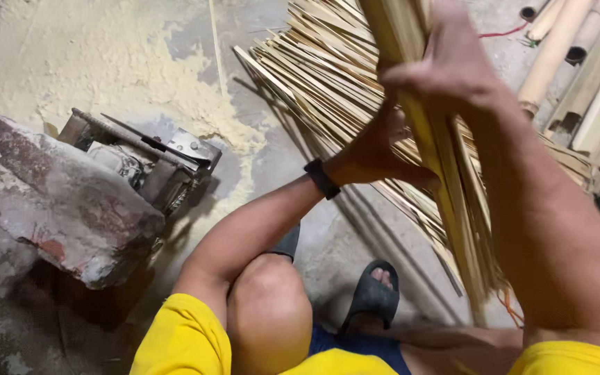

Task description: The person uses a bench-mounted circular saw to cut thin wooden strips one at a time. They feed each strip through the blade, then gather the cut pieces and place them into a growing stack on the floor.

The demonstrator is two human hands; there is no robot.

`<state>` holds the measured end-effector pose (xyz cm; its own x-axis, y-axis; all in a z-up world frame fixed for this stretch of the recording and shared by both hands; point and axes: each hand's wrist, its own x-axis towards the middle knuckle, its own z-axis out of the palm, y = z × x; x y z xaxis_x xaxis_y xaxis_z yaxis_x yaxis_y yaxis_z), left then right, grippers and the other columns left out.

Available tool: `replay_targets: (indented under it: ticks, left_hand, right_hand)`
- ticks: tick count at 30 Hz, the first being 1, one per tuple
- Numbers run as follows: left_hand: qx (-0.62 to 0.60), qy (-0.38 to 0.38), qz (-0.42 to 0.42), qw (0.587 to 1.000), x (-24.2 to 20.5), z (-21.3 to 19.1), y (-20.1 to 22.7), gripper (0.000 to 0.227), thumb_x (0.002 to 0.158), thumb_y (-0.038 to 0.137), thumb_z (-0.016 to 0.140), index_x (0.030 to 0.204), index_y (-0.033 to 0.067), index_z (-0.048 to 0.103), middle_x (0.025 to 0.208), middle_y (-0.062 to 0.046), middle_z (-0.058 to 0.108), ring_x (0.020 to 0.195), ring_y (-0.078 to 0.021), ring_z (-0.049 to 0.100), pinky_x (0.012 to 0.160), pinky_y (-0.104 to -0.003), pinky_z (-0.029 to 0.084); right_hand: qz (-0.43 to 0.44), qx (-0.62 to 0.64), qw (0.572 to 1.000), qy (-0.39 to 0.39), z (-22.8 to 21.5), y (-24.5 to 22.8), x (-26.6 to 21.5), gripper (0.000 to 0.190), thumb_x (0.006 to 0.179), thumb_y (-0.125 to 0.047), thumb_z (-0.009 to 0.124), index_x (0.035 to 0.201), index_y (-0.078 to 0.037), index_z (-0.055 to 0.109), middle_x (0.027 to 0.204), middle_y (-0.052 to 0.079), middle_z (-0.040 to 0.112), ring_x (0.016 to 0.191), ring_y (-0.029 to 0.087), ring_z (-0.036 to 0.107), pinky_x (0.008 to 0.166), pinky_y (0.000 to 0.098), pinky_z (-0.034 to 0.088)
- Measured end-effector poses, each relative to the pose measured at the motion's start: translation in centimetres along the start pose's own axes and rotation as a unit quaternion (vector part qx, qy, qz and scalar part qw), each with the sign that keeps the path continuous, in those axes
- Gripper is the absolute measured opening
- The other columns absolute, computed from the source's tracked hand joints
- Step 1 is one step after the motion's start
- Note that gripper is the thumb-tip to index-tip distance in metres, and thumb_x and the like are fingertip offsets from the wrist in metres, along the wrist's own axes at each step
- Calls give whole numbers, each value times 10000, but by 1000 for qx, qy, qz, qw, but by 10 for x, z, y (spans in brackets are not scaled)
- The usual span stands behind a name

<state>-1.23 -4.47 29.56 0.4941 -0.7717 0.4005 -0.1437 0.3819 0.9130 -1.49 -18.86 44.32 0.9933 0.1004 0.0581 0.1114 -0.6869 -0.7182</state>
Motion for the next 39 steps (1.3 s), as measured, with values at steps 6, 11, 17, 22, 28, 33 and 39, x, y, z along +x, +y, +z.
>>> replay_targets:
  ticks: [6,11,17,22,28,33,39]
  left_hand:
    - [92,110,-144,979,-30,-15,-34,1322,642,692,843,1626,49,238,1568,-270,453,1454,-375,490,1185,-522,459]
    - [-13,271,-470,840,-71,-31,-104,1403,618,709,795,1608,-9,109,1448,-456,496,1291,-607,463,1040,-684,428]
    - [-3,366,-526,768,-63,-28,-195,1466,573,743,774,1597,-19,53,1599,-221,355,1380,-367,491,999,-544,537]
    - [38,353,-518,779,-47,-46,-232,1250,708,767,768,1481,-134,378,1515,-287,486,1377,-358,511,1117,-442,434]
    - [-61,335,-543,767,-26,-45,-255,1130,766,619,765,1465,-194,407,1436,-317,543,1276,-350,583,1021,-416,492]
    - [49,449,-583,676,-5,-36,-274,1335,845,539,813,1433,-259,-81,1435,-395,454,1234,-347,601,1001,-351,522]
    - [29,461,-593,659,7,-35,-298,1150,938,526,669,1421,-252,-28,1329,-351,575,1088,-306,690,844,-340,578]
  right_hand:
    - [50,-73,996,12,-61,-17,-41,475,739,-111,784,1163,36,628,965,158,712,825,223,731,734,366,636]
    - [81,-114,990,35,-96,-24,-87,454,757,-113,784,1155,37,626,963,159,709,823,224,729,731,362,636]
    - [72,-107,985,114,-101,-17,-145,429,778,-114,784,1146,38,624,960,160,705,820,224,727,728,359,635]
    - [70,-77,978,183,-54,-27,-222,409,795,-115,784,1138,39,622,958,161,702,818,225,725,726,355,634]
    - [153,-7,968,200,-38,-11,-250,386,816,-117,783,1129,40,620,955,163,698,815,226,724,723,351,633]
    - [179,11,962,205,-16,-12,-278,368,834,-118,783,1121,41,618,953,164,694,813,227,722,720,348,632]
    - [186,25,960,207,-5,-7,-302,347,855,-120,783,1112,41,615,950,165,690,811,227,720,717,344,631]
